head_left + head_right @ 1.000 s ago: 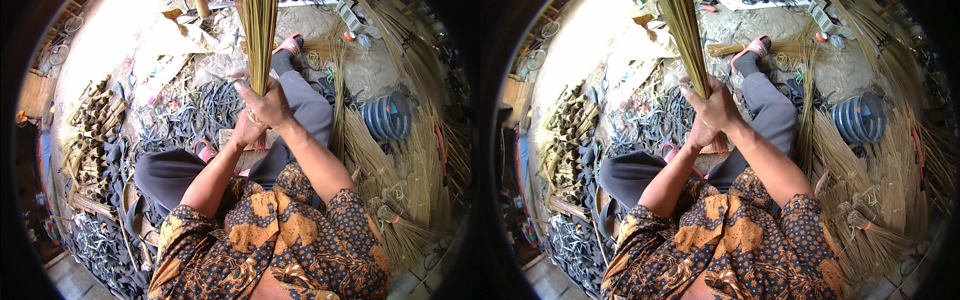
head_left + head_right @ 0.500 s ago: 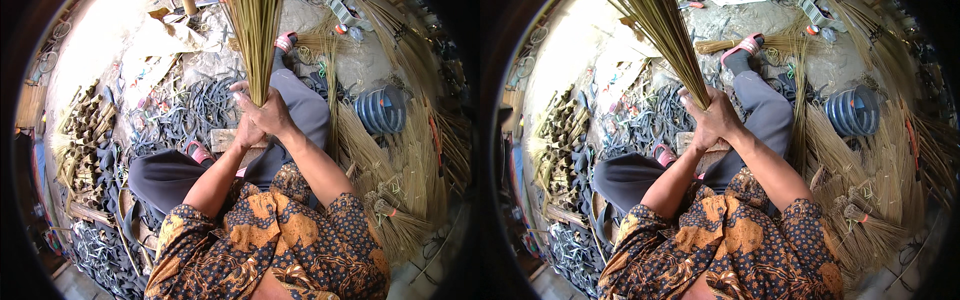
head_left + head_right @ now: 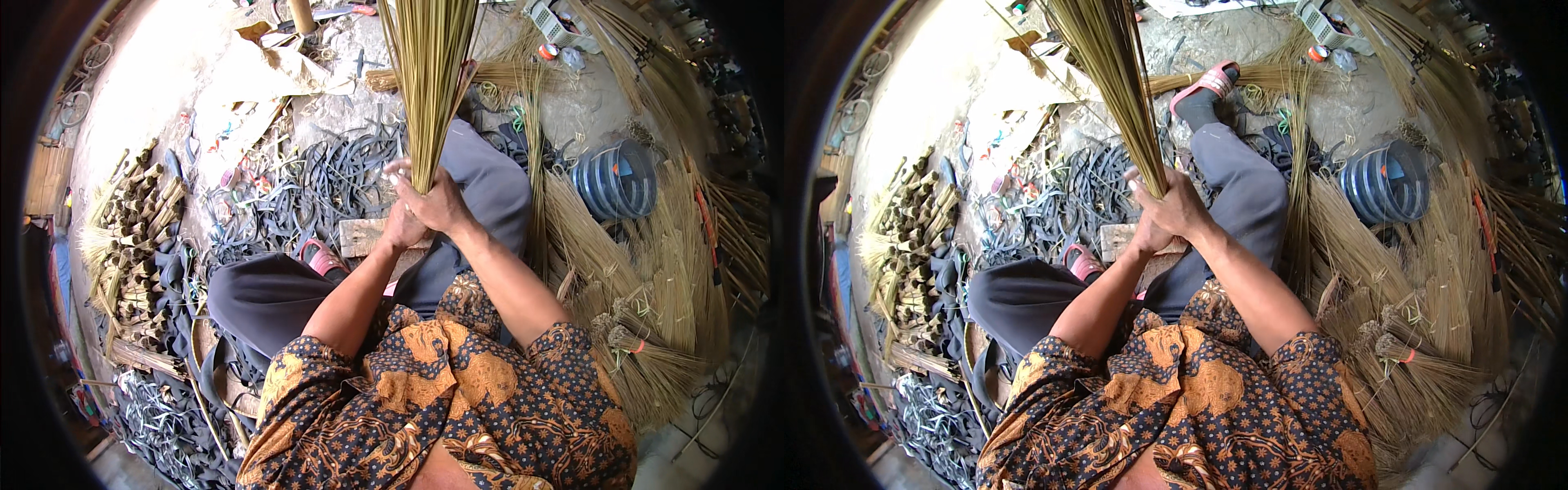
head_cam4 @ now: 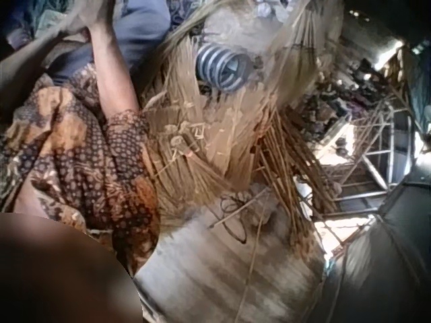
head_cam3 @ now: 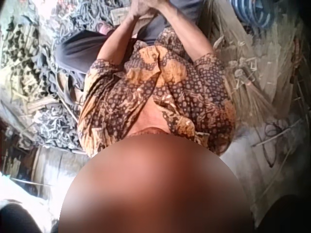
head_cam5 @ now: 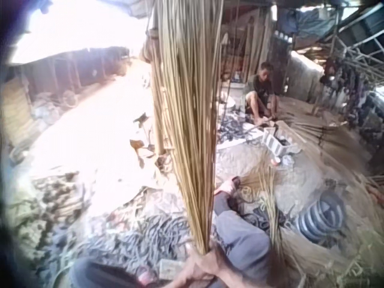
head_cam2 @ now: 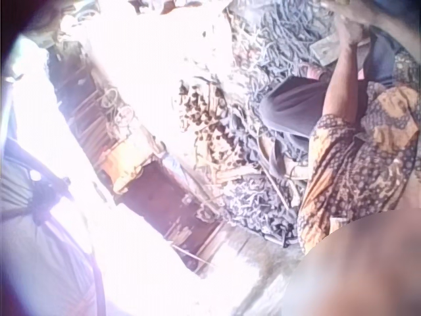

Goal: The person sits on the floor and repeatedly gathers bundles of dried broom stalks, aligns them, and ties them with black rubber bands. Finished bundles are placed aside while new stalks are gathered from a nearby pile.

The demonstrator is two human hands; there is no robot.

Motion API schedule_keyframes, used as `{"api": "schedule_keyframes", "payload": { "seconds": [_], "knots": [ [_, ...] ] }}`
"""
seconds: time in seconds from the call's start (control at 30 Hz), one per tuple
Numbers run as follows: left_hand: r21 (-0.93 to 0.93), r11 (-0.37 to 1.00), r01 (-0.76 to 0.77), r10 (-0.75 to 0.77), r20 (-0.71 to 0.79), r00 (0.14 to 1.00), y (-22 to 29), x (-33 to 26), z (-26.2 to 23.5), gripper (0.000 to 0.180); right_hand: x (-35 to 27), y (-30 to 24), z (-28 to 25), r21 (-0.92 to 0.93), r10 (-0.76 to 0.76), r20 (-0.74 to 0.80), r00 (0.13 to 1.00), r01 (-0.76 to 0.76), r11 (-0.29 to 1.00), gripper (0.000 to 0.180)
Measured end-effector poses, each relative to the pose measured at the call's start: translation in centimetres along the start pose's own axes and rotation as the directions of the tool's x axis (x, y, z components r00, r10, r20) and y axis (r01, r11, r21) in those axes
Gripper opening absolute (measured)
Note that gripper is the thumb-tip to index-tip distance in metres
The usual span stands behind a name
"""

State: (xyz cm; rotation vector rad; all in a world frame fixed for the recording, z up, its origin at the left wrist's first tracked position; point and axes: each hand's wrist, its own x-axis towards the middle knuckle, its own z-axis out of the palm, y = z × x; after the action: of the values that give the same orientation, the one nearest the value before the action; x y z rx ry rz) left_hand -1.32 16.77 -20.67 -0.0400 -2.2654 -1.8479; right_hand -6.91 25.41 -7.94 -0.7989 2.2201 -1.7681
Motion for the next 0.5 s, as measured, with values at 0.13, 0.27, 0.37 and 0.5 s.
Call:
{"api": "schedule_keyframes", "payload": {
  "seconds": [0.13, 0.27, 0.37, 0.5],
  "knots": [
    [0.113, 0.99, 0.085, -0.097, 0.104, 0.99, -1.0, 0.1, 0.2, 0.028, -0.1, 1.0, 0.3, -0.076, 0.314, 0.04, 0.949, -0.31, 0.948, 0.017],
    [0.141, 0.976, 0.168, -0.189, 0.152, 0.97, -2.5, -0.2, 0.7, 0.026, -1.1, 2.8, -0.1, 0.083, 0.138, 0.007, 0.99, -0.139, 0.987, 0.02],
    [0.066, 0.962, 0.265, -0.272, 0.151, 0.95, -2.7, -0.7, 1.0, 0.025, -1.3, 3.0, 0.1, -0.058, 0.246, 0.066, 0.967, -0.242, 0.968, 0.023],
    [-0.037, 0.884, 0.465, -0.439, 0.27, 0.857, 0.1, -1.0, 0.0, 0.028, 1.2, 0.9, -0.9, 0.239, 0.395, -0.03, 0.918, -0.377, 0.895, 0.018]
  ]
}}
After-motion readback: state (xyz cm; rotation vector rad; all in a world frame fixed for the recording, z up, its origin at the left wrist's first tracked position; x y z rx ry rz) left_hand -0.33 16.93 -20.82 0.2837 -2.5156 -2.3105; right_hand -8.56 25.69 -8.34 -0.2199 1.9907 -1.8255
